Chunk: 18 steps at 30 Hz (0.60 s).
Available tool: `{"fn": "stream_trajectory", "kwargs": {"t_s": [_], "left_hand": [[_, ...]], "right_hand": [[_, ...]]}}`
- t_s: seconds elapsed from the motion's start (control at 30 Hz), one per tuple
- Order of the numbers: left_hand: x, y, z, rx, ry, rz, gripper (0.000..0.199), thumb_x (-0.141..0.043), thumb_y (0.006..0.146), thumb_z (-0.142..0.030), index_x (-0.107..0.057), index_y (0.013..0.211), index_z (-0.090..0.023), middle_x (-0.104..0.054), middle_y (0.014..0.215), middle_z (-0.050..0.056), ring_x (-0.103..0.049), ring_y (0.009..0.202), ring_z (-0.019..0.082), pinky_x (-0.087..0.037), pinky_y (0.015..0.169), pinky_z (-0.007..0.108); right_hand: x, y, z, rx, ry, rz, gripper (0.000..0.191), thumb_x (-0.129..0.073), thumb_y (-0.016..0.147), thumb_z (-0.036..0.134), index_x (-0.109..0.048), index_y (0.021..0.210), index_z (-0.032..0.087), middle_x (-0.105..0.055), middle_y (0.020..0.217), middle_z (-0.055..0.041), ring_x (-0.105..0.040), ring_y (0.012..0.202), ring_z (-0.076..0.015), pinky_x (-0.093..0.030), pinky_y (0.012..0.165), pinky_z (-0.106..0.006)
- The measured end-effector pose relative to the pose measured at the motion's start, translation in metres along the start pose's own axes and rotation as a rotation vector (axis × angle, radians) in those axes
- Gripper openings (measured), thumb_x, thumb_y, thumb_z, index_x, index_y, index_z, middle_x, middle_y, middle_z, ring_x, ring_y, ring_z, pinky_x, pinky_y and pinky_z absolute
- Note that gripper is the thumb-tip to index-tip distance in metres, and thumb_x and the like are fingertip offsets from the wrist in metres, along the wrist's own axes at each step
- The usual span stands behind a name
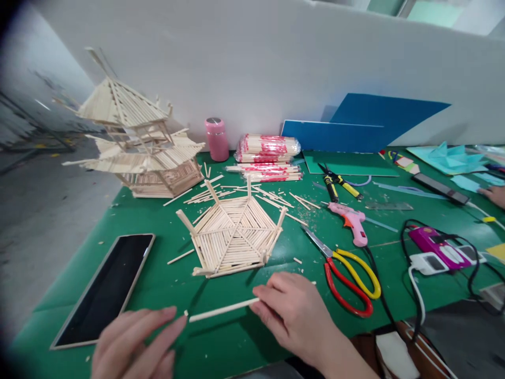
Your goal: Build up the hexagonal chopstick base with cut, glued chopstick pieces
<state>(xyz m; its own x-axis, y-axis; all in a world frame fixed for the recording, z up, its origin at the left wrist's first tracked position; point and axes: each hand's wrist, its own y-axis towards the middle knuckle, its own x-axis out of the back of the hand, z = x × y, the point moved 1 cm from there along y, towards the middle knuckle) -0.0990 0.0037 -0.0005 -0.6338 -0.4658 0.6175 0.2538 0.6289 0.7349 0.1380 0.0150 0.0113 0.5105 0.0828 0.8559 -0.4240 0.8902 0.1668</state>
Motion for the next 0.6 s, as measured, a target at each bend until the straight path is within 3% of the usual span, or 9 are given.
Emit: {"fn": "stream_trajectory", "kwargs": {"t_s": [0.13,0.27,0.5,0.6], "left_hand": [[-0.014,-0.002,-0.012,-0.097,0.035,0.209,0.019,-0.047,0.084,-0.018,-0.059,0.099,-0.015,-0.064,0.080,0.006,-0.056,0.078,0.019,-0.040,0.075,0.035],[-0.023,0.001,-0.005,-0.071,-0.038,0.340,0.018,-0.042,0.085,-0.010,-0.059,0.091,-0.011,-0.053,0.057,0.002,-0.047,0.053,0.013,-0.038,0.053,0.027],[-0.022,0.002,0.015,0.090,-0.145,0.402,0.018,-0.044,0.085,-0.013,-0.062,0.090,-0.012,-0.050,0.063,0.003,-0.048,0.059,0.014,-0.041,0.055,0.027],[-0.021,0.001,0.021,0.153,-0.206,0.437,0.019,-0.044,0.086,-0.016,-0.063,0.089,-0.013,-0.052,0.067,0.003,-0.051,0.062,0.013,-0.044,0.056,0.025]], "right_hand": [[-0.007,0.001,0.007,0.047,0.002,0.024,0.020,-0.045,0.088,0.026,-0.062,0.094,0.020,-0.059,0.074,-0.0036,-0.052,0.067,-0.0143,-0.035,0.058,-0.027],[-0.010,0.004,0.005,0.041,-0.014,0.026,0.019,-0.045,0.088,0.025,-0.063,0.093,0.020,-0.060,0.076,-0.0028,-0.053,0.069,-0.0138,-0.034,0.061,-0.028],[0.001,-0.008,-0.022,-0.061,-0.045,-0.068,0.015,-0.052,0.085,0.024,-0.062,0.095,0.024,-0.063,0.083,-0.0006,-0.057,0.075,-0.0139,-0.034,0.076,-0.033],[0.005,-0.019,-0.038,-0.184,0.096,-0.087,0.013,-0.054,0.083,0.027,-0.064,0.091,0.025,-0.062,0.085,-0.0011,-0.057,0.078,-0.0149,-0.039,0.074,-0.030]]}}
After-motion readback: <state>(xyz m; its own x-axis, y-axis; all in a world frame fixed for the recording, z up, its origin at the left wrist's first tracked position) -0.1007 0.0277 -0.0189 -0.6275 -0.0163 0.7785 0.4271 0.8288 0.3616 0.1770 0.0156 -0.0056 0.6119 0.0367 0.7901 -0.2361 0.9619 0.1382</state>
